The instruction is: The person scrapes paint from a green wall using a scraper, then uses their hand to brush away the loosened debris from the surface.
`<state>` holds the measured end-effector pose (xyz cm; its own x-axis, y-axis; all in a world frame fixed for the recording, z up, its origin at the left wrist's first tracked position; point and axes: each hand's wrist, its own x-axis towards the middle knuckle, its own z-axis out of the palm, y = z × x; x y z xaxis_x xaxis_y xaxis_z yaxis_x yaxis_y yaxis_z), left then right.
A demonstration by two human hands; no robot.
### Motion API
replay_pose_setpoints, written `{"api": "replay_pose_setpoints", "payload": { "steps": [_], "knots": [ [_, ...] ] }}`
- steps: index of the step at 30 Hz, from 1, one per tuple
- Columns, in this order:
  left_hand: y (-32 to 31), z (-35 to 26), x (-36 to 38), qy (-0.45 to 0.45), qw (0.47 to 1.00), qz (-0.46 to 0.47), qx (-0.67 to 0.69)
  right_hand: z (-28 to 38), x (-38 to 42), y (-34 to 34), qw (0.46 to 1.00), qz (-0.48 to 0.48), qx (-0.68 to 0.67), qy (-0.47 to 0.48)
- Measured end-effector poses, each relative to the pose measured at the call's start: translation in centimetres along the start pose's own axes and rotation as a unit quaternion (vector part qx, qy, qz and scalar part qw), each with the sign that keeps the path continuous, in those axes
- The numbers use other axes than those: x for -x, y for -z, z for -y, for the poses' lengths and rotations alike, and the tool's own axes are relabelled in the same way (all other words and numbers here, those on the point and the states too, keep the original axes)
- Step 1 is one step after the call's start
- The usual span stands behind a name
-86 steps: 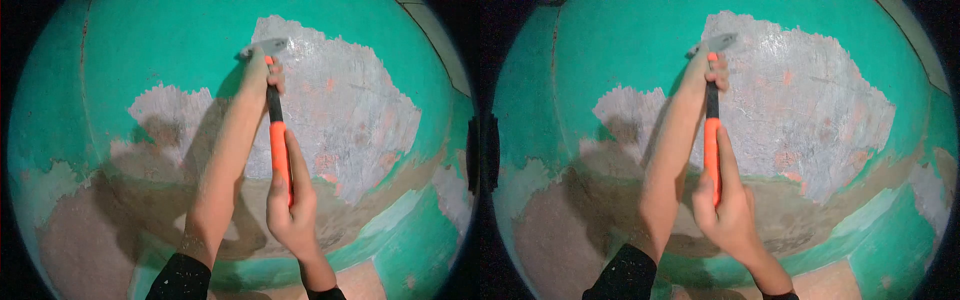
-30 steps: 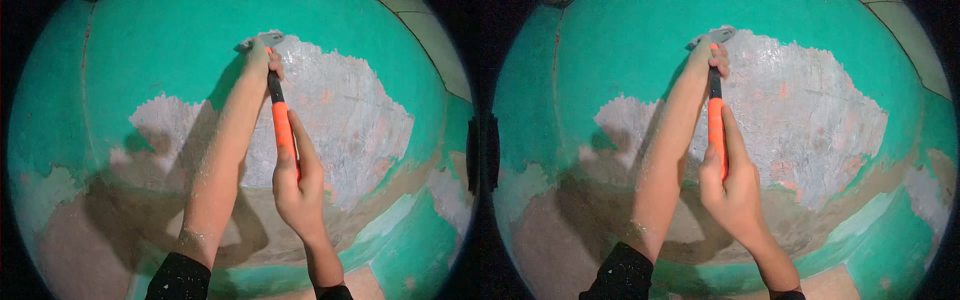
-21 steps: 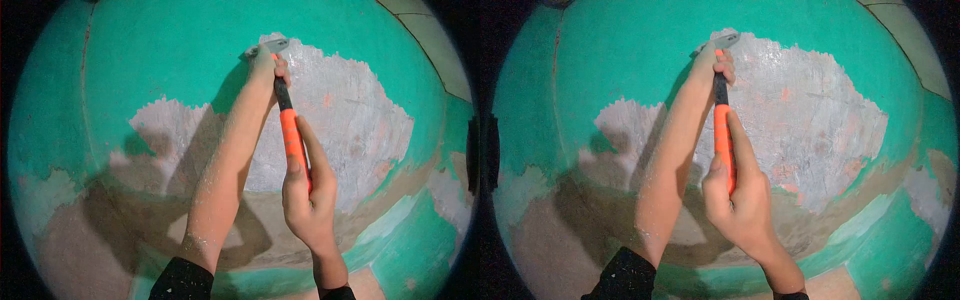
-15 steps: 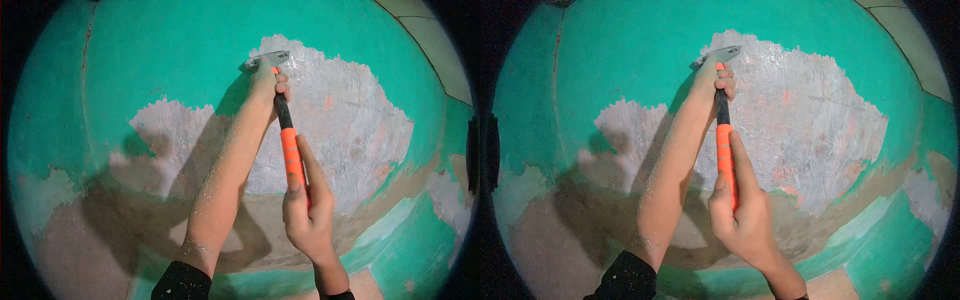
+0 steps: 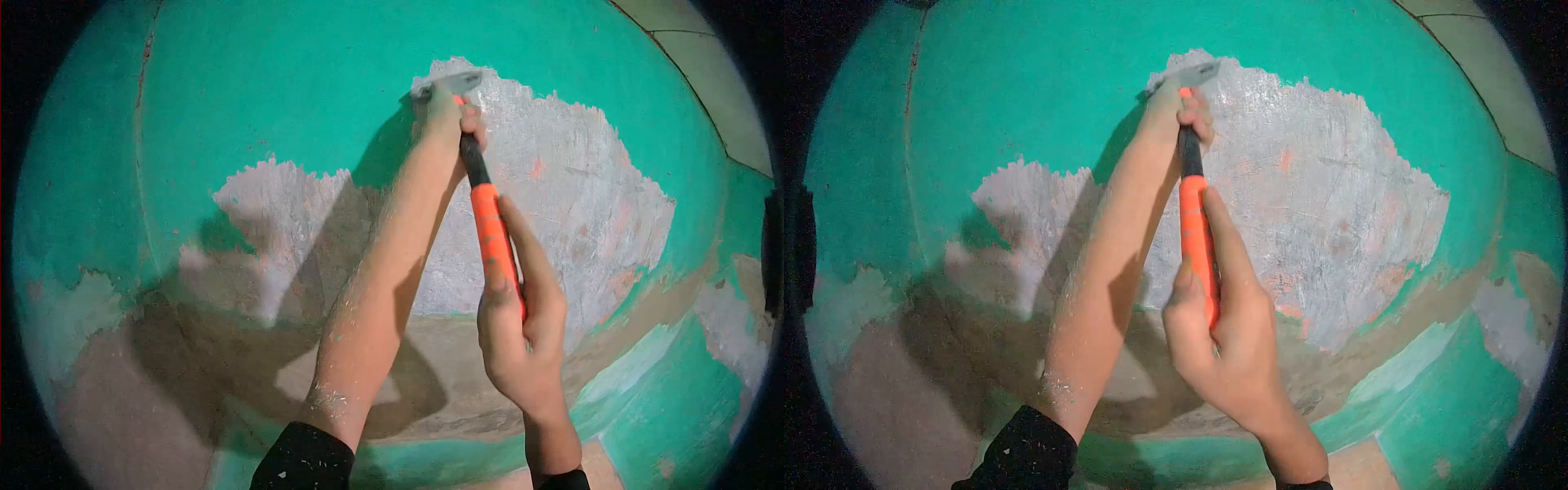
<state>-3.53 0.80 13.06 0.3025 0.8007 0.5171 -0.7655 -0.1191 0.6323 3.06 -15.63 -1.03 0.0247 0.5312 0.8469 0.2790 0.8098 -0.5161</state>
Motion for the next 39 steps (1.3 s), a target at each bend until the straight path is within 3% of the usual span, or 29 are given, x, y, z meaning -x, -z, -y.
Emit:
{"api": "replay_pose_setpoints", "payload": {
  "steps": [3, 8, 11, 14, 25, 30, 31, 34, 37, 39],
  "knots": [
    [0.3, 0.2, 0.3, -0.019, 0.999, -0.025, -0.033, -0.9, -0.2, 0.1, 1.0, -0.005, 0.013, 0.019],
    [0.1, -0.3, -1.0, 0.01, 1.0, 0.006, 0.007, 1.5, -0.7, 0.5, 0.999, -0.005, -0.03, -0.032],
    [1.1, 0.0, -1.6, 0.034, 0.999, -0.001, 0.026, 0.3, -0.2, 0.1, 1.0, -0.013, -0.022, -0.001],
    [-1.9, -2.8, -1.9, 0.059, 0.998, -0.016, -0.012, -0.1, -1.4, -0.1, 0.999, -0.025, -0.014, -0.018],
    [-0.1, -0.6, -1.0, -0.003, 1.0, -0.011, -0.028, 1.5, -0.7, 0.4, 0.999, -0.002, -0.021, -0.025],
    [-1.0, -0.8, -0.8, -0.017, 0.998, -0.016, -0.054, -0.4, -1.0, 0.3, 0.999, -0.015, 0.021, 0.026],
    [-0.4, -1.0, -3.1, -0.047, 0.998, 0.021, -0.02, -0.1, -1.3, 0.3, 0.999, -0.021, 0.01, 0.023],
    [-0.6, -1.3, -1.6, 0.016, 1.0, 0.005, 0.024, 1.2, -1.2, 0.3, 1.0, -0.012, -0.015, -0.008],
    [0.4, -0.9, -0.9, 0.014, 0.999, 0.037, -0.032, 0.4, -0.8, 0.2, 1.0, -0.013, -0.014, 0.013],
    [-1.4, -1.8, -1.2, -0.001, 1.0, -0.005, -0.026, 0.1, -2.1, 0.0, 0.999, -0.026, -0.003, 0.034]
  ]
}}
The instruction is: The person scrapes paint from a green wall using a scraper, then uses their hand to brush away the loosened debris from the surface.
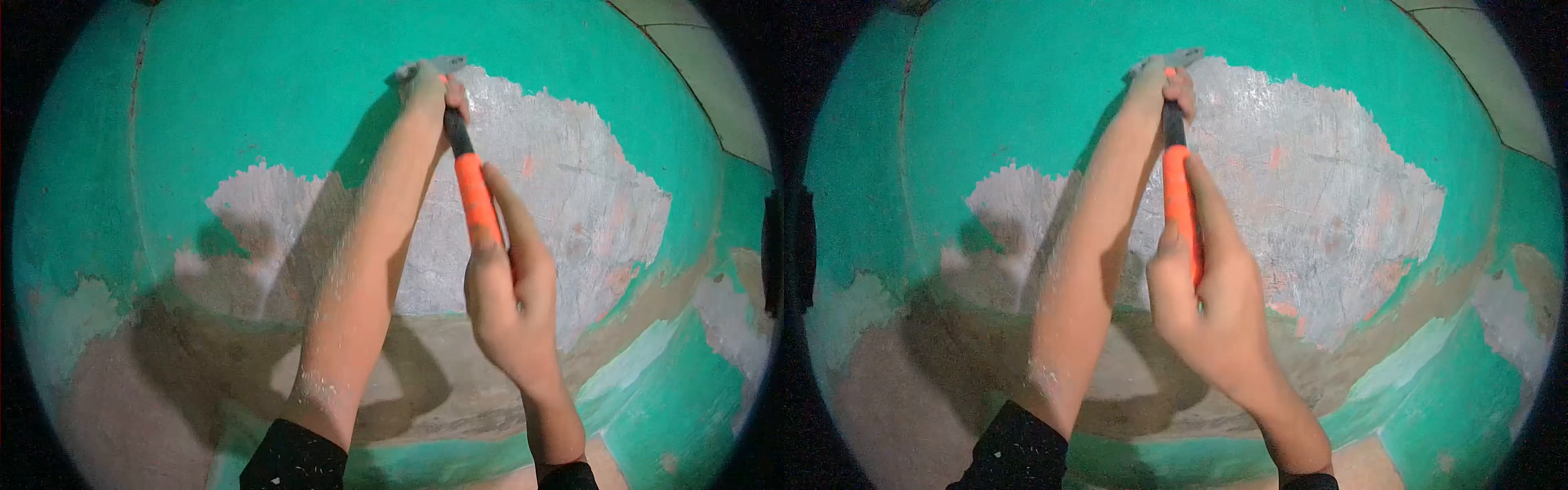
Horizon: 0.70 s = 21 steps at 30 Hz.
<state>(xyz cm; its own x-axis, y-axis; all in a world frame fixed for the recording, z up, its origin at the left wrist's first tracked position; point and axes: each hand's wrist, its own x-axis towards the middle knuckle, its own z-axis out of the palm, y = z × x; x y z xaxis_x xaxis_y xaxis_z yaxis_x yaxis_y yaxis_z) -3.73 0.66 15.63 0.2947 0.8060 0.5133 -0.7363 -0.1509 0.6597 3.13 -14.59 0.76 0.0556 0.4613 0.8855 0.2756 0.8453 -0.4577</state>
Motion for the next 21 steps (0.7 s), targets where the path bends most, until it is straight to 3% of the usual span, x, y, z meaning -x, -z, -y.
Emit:
{"api": "replay_pose_setpoints", "payload": {
  "steps": [5, 6, 9, 10, 17, 21],
  "knots": [
    [1.7, 1.2, 0.0, 0.01, 0.999, 0.033, -0.017, 0.5, 0.9, 0.6, 0.999, 0.011, -0.02, -0.031],
    [1.2, 1.8, 0.6, 0.001, 1.0, -0.002, 0.025, 0.4, 1.0, 0.6, 0.999, 0.011, -0.023, -0.026],
    [0.1, -0.1, -1.7, -0.038, 0.998, 0.036, 0.046, 0.2, -0.4, 0.4, 1.0, -0.003, -0.007, -0.003],
    [-0.6, -1.1, -2.1, 0.005, 0.995, 0.019, 0.098, 0.2, -0.7, 0.5, 1.0, -0.008, -0.004, 0.0],
    [-0.4, 1.2, -1.0, -0.06, 0.997, 0.016, -0.035, 0.4, -0.1, 0.8, 0.999, -0.012, -0.036, -0.031],
    [-0.2, 1.0, -1.7, -0.072, 0.997, 0.007, 0.001, 0.6, -0.1, 1.0, 0.999, -0.01, -0.041, -0.027]
  ]
}}
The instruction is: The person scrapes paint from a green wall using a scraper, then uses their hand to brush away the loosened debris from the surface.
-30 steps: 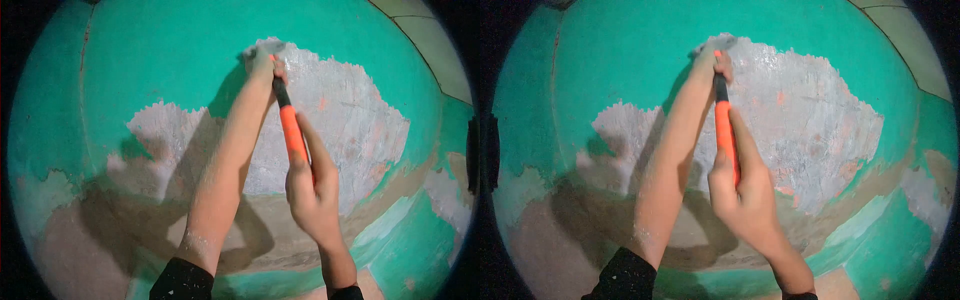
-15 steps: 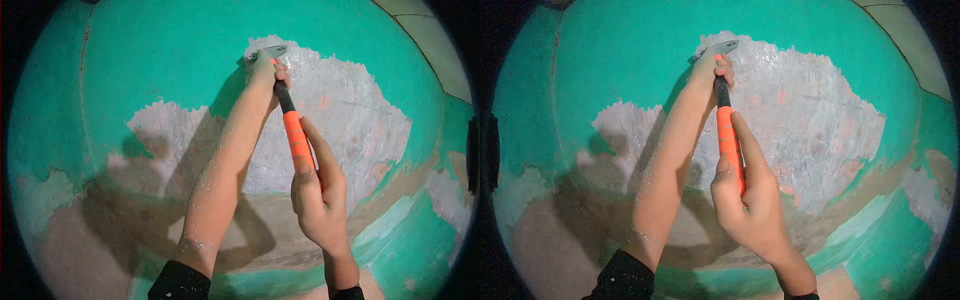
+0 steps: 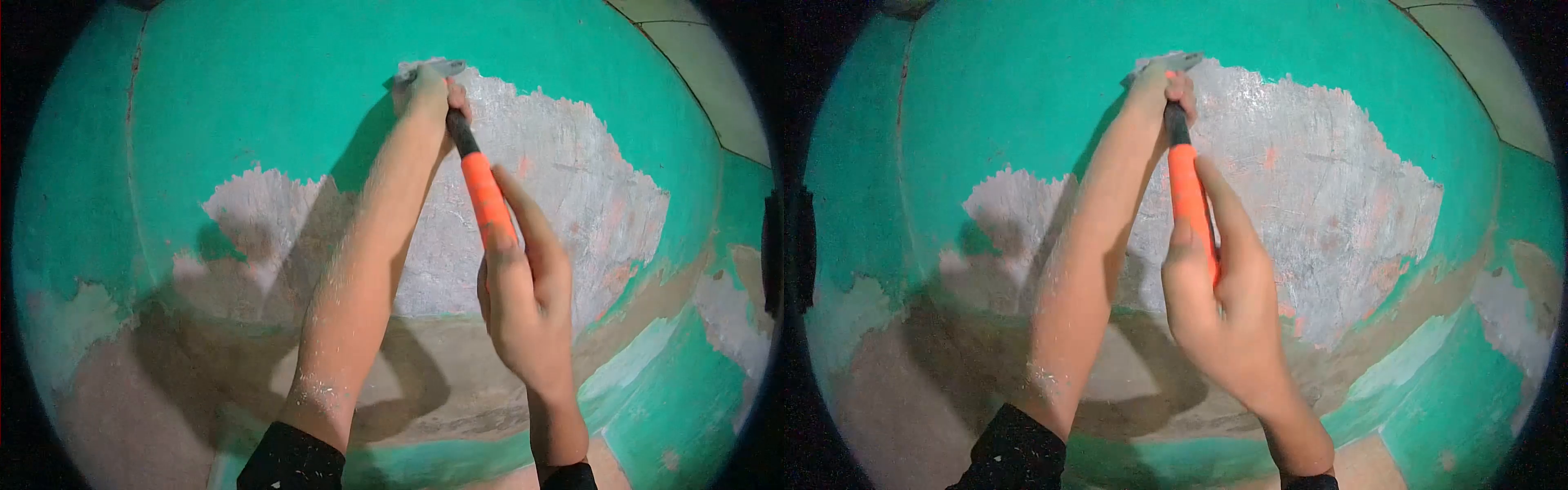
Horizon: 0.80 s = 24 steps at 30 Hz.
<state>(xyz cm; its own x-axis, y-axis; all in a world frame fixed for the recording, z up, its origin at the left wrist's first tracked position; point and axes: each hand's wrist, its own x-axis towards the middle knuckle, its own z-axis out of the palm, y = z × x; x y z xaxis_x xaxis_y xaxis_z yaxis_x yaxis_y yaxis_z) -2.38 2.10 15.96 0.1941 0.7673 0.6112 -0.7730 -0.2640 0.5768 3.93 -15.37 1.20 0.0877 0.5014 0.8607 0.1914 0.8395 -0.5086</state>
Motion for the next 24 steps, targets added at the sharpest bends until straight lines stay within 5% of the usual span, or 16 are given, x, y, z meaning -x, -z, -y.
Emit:
{"api": "replay_pose_setpoints", "payload": {
  "steps": [24],
  "knots": [
    [0.3, -0.8, -0.5, 0.049, 0.998, -0.011, -0.038, -2.3, 0.3, -0.9, 1.0, -0.003, 0.02, -0.001]
  ]
}}
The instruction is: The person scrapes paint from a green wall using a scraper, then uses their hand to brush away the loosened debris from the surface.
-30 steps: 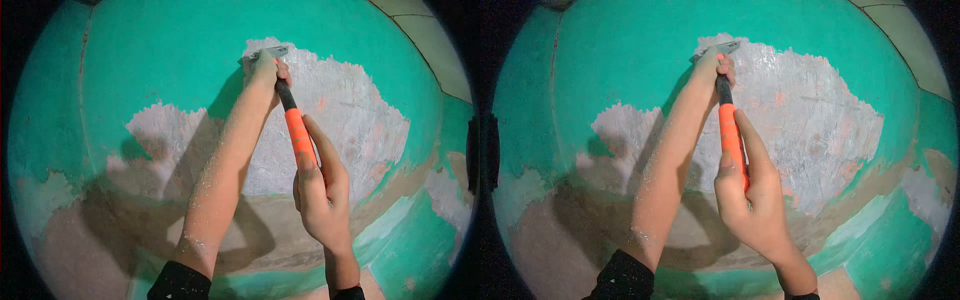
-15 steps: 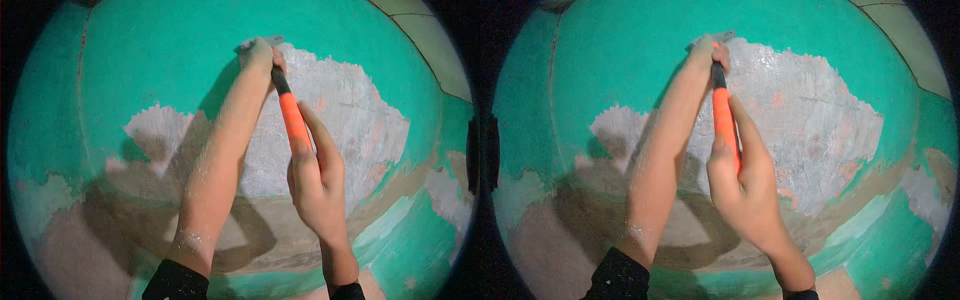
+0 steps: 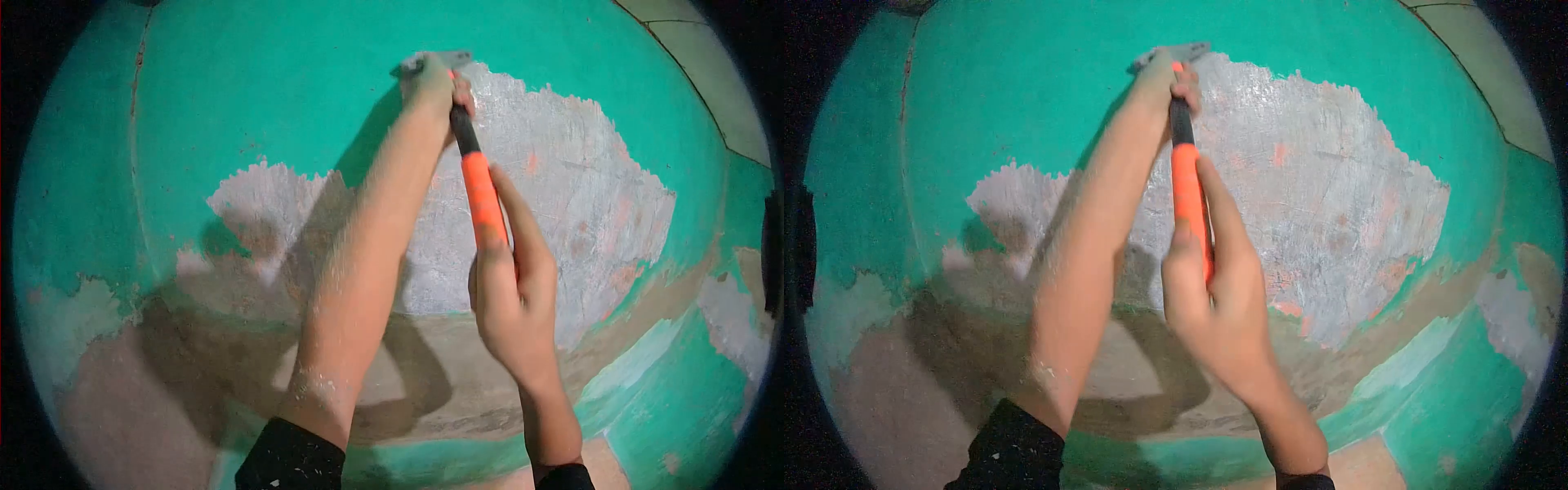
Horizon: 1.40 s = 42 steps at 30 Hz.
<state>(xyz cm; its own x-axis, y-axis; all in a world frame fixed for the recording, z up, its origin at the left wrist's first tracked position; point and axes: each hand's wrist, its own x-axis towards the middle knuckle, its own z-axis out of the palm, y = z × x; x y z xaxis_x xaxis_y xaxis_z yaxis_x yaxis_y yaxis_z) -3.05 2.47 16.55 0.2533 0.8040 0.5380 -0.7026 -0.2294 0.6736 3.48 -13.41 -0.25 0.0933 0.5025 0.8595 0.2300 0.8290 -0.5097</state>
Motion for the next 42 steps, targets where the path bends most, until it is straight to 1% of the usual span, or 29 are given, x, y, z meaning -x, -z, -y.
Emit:
{"api": "replay_pose_setpoints", "payload": {
  "steps": [2, 3, 4, 5, 6, 8, 12, 14, 15, 17, 19, 20, 22, 24, 27, 30, 31, 32, 34, 36, 38, 39, 42],
  "knots": [
    [-0.3, -0.7, -1.0, 0.009, 1.0, 0.022, 0.016, 0.3, -1.1, -0.2, 1.0, -0.008, -0.016, 0.016],
    [0.0, -0.5, -1.2, 0.021, 0.999, 0.025, 0.018, 0.9, -0.6, 0.0, 1.0, -0.005, -0.025, -0.006],
    [0.2, -0.2, -1.3, 0.031, 0.999, 0.027, 0.02, 0.8, -0.1, -0.1, 0.999, -0.007, -0.033, -0.003],
    [-0.1, 1.2, 1.4, 0.015, 1.0, -0.004, 0.005, 0.7, 0.4, -0.2, 0.999, -0.008, -0.041, 0.001],
    [0.1, 1.8, 2.2, -0.011, 1.0, -0.026, -0.007, 0.6, 0.9, -0.3, 0.999, -0.009, -0.049, 0.004],
    [1.4, 1.1, -1.2, 0.012, 0.997, 0.058, -0.042, 0.6, 0.4, -0.3, 0.999, -0.008, -0.046, 0.009],
    [0.8, 1.6, 0.5, 0.002, 0.999, 0.032, -0.027, 1.5, -0.3, 0.0, 0.998, 0.005, -0.058, -0.024],
    [1.3, 2.0, 1.9, -0.009, 1.0, 0.01, -0.018, -0.5, 2.2, 0.2, 0.997, 0.014, -0.06, -0.04],
    [2.5, 3.6, 3.5, -0.015, 0.999, 0.021, -0.037, -1.6, 3.8, 0.4, 0.997, 0.014, -0.056, -0.048],
    [4.7, 6.4, 7.0, 0.006, 1.0, 0.017, -0.022, -3.3, 7.1, 0.8, 0.995, 0.022, -0.066, -0.078],
    [6.9, 8.7, 10.1, 0.048, 0.999, -0.02, 0.002, -4.4, 10.7, 1.0, 0.985, 0.031, -0.104, -0.135],
    [8.0, 9.7, 11.3, 0.084, 0.996, -0.024, 0.016, -4.9, 12.3, 1.0, 0.977, 0.03, -0.128, -0.168],
    [10.0, 11.2, 13.2, 0.085, 0.996, -0.016, 0.02, -6.4, 15.2, 0.0, 0.962, 0.006, -0.164, -0.217],
    [11.6, 12.7, 14.7, 0.103, 0.994, -0.022, 0.042, -7.2, 17.0, -1.2, 0.956, -0.015, -0.168, -0.24],
    [12.9, 13.6, 16.5, 0.098, 0.993, -0.042, 0.058, -9.0, 19.6, -2.4, 0.952, -0.027, -0.169, -0.255],
    [12.7, 13.8, 18.0, 0.01, 0.992, -0.095, -0.081, -9.9, 20.6, -3.2, 0.959, -0.024, -0.128, -0.25],
    [13.1, 14.0, 18.1, -0.039, 0.984, -0.116, -0.126, -10.5, 20.7, -3.6, 0.967, -0.026, -0.101, -0.233],
    [13.1, 14.5, 18.1, -0.111, 0.966, -0.141, -0.185, -10.9, 20.6, -3.7, 0.972, -0.024, -0.08, -0.219],
    [12.9, 15.3, 18.1, -0.248, 0.903, -0.189, -0.296, -11.8, 20.5, -4.0, 0.98, -0.02, -0.044, -0.195],
    [13.9, 14.0, 18.2, -0.289, 0.827, -0.155, -0.457, -11.9, 20.1, -4.5, 0.979, -0.021, -0.048, -0.197],
    [13.9, 12.3, 18.1, -0.306, 0.703, -0.13, -0.628, -10.9, 19.5, -5.2, 0.972, -0.025, -0.079, -0.219],
    [13.5, 11.7, 18.1, -0.263, 0.726, -0.118, -0.625, -10.4, 19.2, -5.5, 0.968, -0.027, -0.093, -0.23],
    [13.7, 10.7, 17.4, -0.276, 0.692, -0.066, -0.664, -9.6, 18.8, -6.3, 0.958, -0.028, -0.13, -0.254]
  ]
}}
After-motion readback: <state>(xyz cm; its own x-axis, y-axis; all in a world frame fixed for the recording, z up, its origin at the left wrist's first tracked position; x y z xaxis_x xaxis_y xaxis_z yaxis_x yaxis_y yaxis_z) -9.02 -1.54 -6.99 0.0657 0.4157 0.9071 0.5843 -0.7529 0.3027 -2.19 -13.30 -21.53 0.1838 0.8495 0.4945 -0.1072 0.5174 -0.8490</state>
